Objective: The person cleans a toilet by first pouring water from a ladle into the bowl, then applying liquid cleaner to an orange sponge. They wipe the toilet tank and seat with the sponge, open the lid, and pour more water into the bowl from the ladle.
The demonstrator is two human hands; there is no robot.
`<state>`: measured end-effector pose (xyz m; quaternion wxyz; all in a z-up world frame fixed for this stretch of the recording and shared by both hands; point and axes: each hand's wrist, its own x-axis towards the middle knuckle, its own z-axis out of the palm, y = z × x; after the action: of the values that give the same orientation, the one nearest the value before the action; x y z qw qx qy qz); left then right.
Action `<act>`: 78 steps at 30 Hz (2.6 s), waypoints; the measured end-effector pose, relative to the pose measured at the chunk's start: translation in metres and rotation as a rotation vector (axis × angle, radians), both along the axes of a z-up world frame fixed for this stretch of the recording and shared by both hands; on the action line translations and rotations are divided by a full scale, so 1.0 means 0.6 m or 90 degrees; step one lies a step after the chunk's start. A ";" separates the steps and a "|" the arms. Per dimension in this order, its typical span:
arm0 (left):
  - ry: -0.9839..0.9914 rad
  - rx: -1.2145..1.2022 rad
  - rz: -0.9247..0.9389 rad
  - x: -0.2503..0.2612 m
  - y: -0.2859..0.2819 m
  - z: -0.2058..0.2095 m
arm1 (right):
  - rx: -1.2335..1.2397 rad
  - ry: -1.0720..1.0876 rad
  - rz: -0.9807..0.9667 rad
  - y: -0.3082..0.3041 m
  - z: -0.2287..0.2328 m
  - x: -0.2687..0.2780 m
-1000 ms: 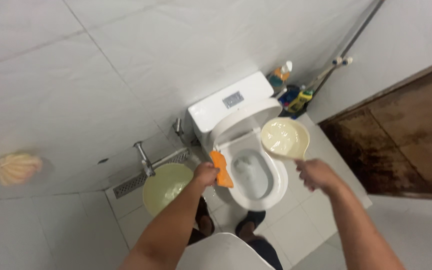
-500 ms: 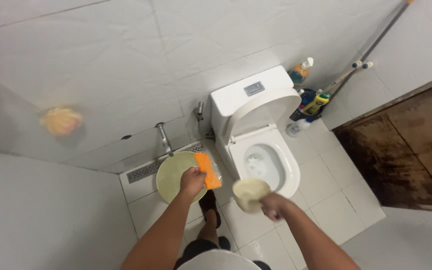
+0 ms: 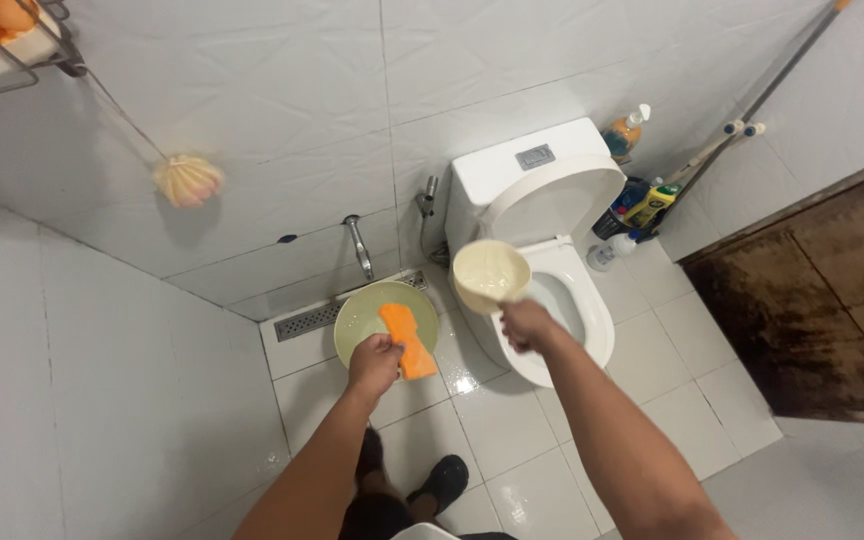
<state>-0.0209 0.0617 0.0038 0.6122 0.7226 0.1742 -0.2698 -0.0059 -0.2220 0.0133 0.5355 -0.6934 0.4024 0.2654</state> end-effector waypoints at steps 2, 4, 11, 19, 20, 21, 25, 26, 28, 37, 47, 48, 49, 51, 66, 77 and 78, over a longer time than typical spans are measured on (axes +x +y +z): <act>0.021 -0.009 0.003 -0.007 0.013 -0.003 | -0.061 0.001 0.056 -0.001 -0.036 -0.053; 0.038 -0.004 -0.006 -0.014 0.026 -0.006 | -0.057 0.017 0.072 0.000 -0.073 -0.123; 0.058 0.027 -0.055 -0.014 0.063 -0.013 | 0.065 0.251 -0.067 0.041 -0.119 -0.300; 0.060 0.032 -0.093 -0.004 0.084 -0.014 | 0.016 0.226 -0.010 0.046 -0.109 -0.170; 0.062 0.039 -0.100 -0.001 0.086 -0.013 | 0.007 0.201 -0.014 0.041 -0.096 -0.136; 0.066 0.047 -0.106 -0.002 0.090 -0.013 | -0.002 0.179 -0.019 0.039 -0.082 -0.107; 0.059 0.019 -0.108 0.004 0.100 -0.010 | -0.015 0.103 -0.056 0.036 -0.015 -0.023; 0.059 0.012 -0.109 0.006 0.102 -0.009 | -0.016 0.090 -0.061 0.037 -0.005 -0.018; 0.061 0.012 -0.114 0.008 0.107 -0.011 | -0.024 0.071 -0.059 0.038 0.000 -0.015; 0.126 0.020 -0.047 -0.004 0.188 -0.092 | -0.177 0.074 0.111 0.106 -0.130 -0.108; 0.168 0.085 0.116 0.012 0.334 -0.360 | -0.430 -0.057 0.463 0.205 -0.447 -0.009; 0.170 0.097 0.127 0.013 0.347 -0.387 | -0.439 -0.029 0.482 0.225 -0.484 -0.005; 0.166 0.087 0.137 0.019 0.355 -0.412 | -0.454 -0.002 0.497 0.235 -0.511 0.007; 0.158 0.069 0.158 0.028 0.368 -0.456 | -0.478 0.061 0.529 0.259 -0.551 0.040; 0.204 0.058 0.228 0.047 0.388 -0.582 | -0.169 0.162 0.595 0.320 -0.797 0.066; 0.149 0.040 0.120 0.025 0.362 -0.494 | -0.033 0.105 0.238 0.338 -0.500 -0.132; 0.144 0.046 0.093 0.023 0.355 -0.479 | -0.060 0.093 0.221 0.338 -0.461 -0.147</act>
<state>-0.0070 0.2747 -0.2836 0.5801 0.6945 0.3042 -0.2976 -0.0942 -0.0194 -0.2634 0.4182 -0.7555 0.3263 0.3845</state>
